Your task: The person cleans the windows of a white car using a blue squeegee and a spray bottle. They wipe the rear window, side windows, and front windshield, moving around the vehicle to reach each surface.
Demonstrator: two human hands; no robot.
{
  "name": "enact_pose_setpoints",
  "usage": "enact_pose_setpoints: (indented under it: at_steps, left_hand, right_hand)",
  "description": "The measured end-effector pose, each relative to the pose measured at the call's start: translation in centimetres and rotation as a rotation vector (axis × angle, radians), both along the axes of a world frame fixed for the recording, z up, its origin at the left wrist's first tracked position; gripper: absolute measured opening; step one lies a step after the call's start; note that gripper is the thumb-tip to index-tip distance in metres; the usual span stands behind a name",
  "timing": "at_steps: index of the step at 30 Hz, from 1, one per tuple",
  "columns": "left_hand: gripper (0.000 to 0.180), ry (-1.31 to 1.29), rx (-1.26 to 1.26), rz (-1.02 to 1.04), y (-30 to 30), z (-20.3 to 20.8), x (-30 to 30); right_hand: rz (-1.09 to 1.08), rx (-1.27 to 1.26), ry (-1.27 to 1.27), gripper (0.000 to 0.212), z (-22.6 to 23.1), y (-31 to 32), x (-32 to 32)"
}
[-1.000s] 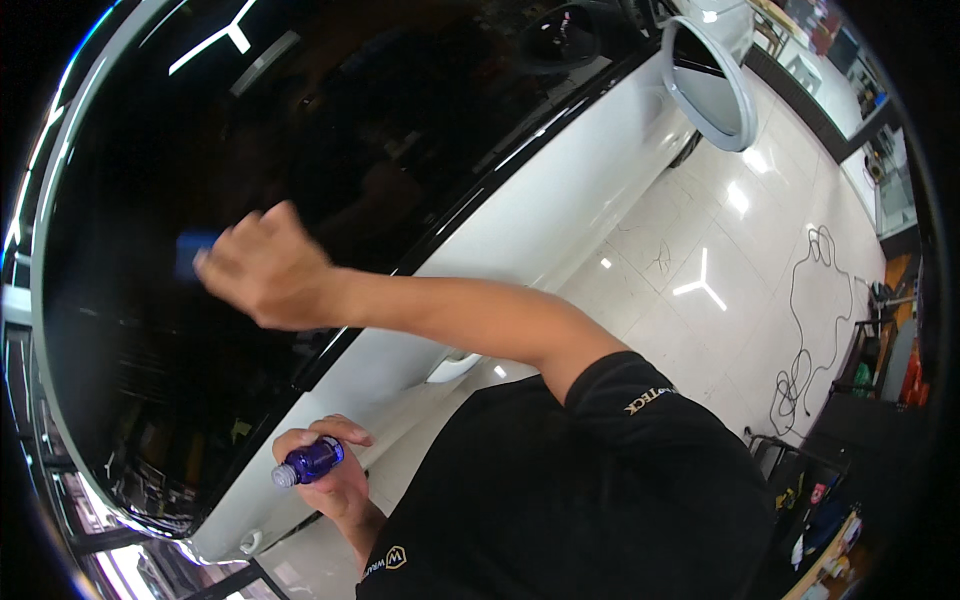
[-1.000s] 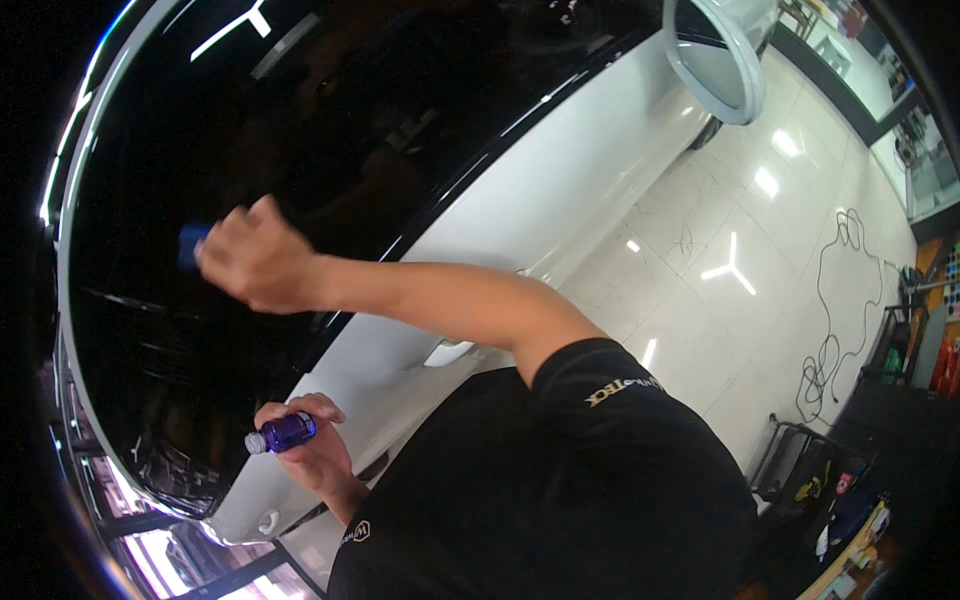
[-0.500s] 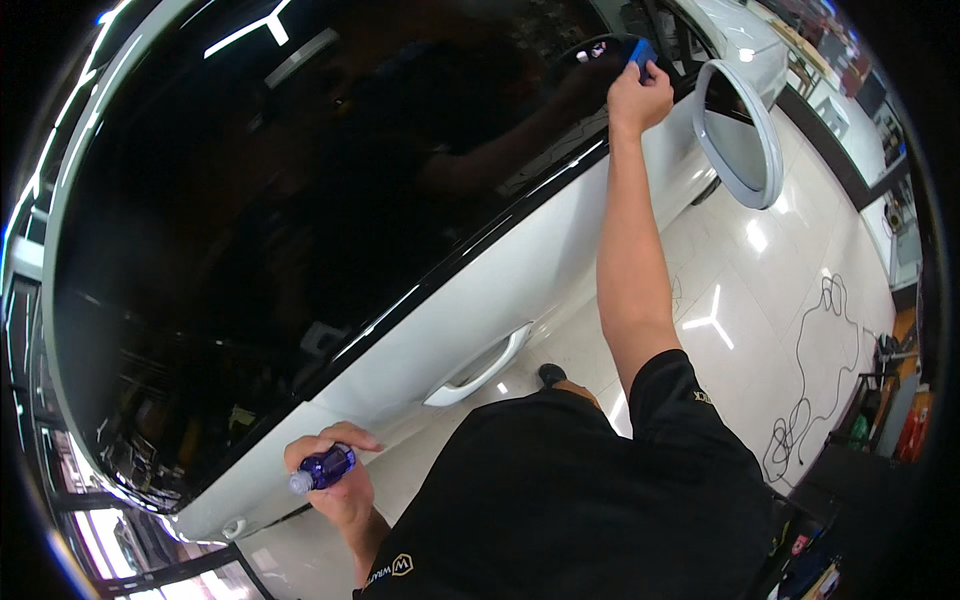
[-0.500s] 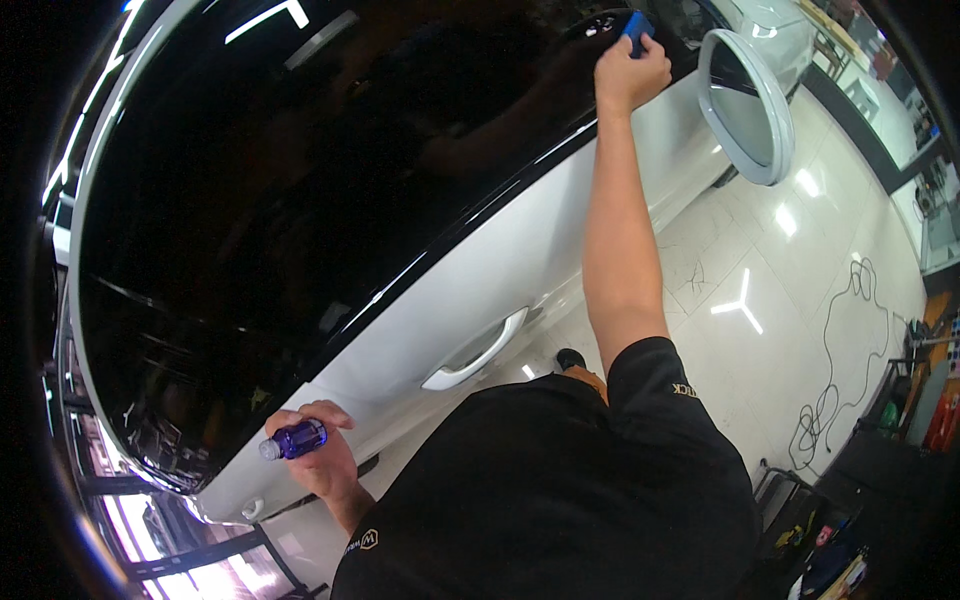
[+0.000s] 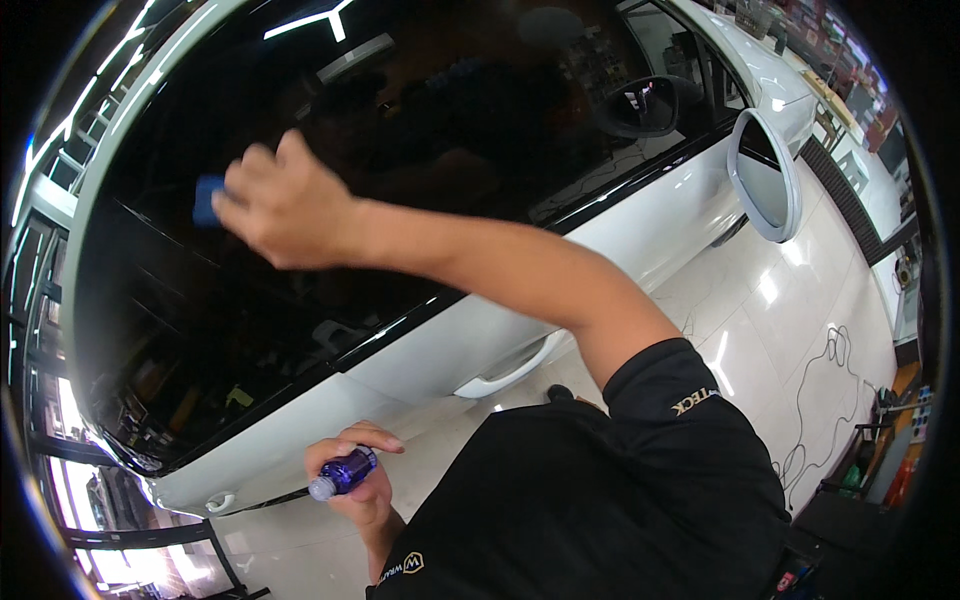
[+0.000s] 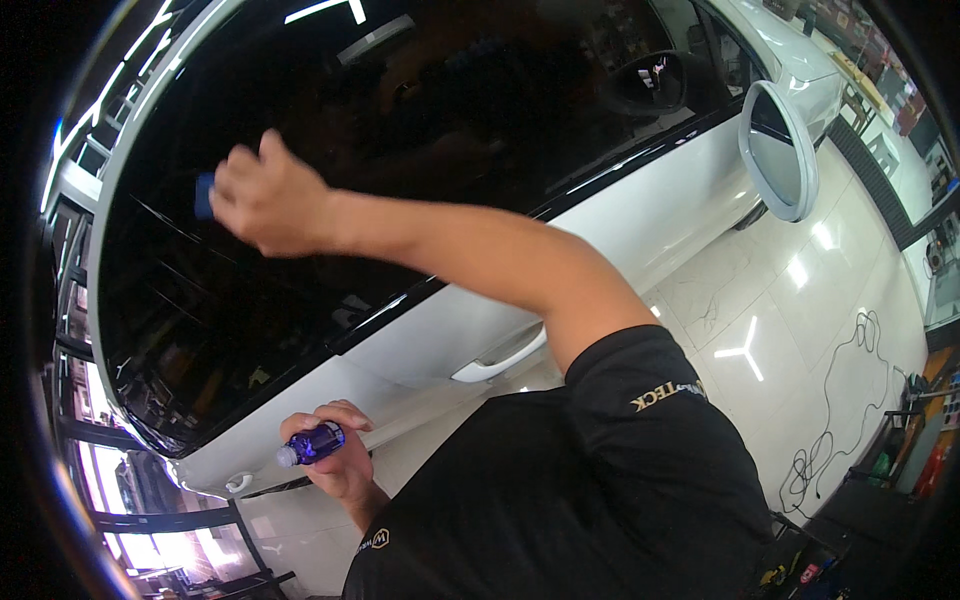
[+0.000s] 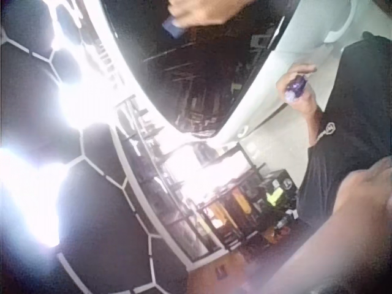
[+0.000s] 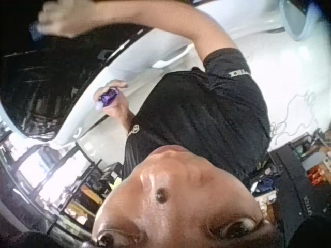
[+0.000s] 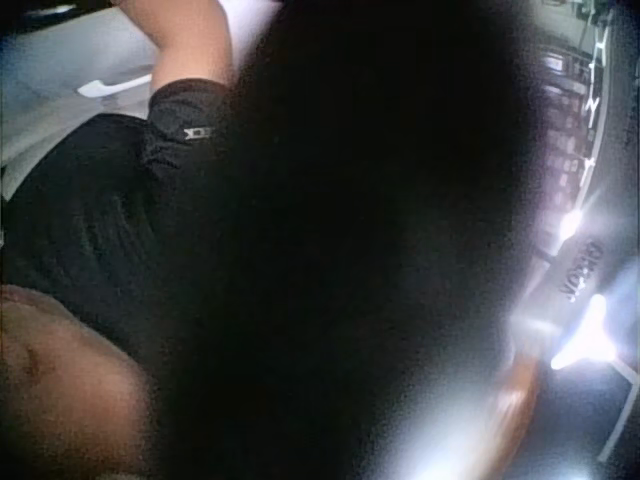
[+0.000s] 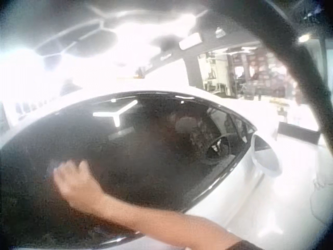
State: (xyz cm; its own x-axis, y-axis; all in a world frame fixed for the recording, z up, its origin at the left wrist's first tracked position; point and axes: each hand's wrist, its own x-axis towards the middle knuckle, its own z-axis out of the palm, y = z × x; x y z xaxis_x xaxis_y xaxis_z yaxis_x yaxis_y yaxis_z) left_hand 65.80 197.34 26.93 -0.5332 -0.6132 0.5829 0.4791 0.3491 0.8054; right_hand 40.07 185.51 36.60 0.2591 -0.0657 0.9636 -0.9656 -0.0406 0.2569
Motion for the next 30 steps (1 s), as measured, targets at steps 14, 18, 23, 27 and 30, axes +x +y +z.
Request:
enact_pose_setpoints:
  at_steps: [14,18,23,27,30]
  left_hand:
    - [0.062,-0.078,0.118,0.097,-1.1,-1.6,6.3]
    - [0.063,-0.041,0.142,0.073,-1.7,-2.0,7.7]
    - [0.062,0.063,0.106,0.147,-2.1,-2.0,9.9]
    - [0.061,0.119,0.091,0.111,-2.3,-2.0,10.2]
    - [0.062,0.087,0.092,0.132,-2.5,-2.2,10.9]
  right_hand:
    - [-0.847,-0.522,-1.183,0.038,-8.9,22.8,-36.9]
    - [-0.687,-0.455,-0.895,0.039,-1.1,14.8,-26.8]
    - [-0.275,-0.241,-0.433,0.016,6.7,-0.4,-0.8]
    - [-0.141,-0.163,-0.167,0.023,7.3,-7.7,4.7]
    - [-0.104,-0.095,0.028,0.028,4.5,-7.9,7.1]
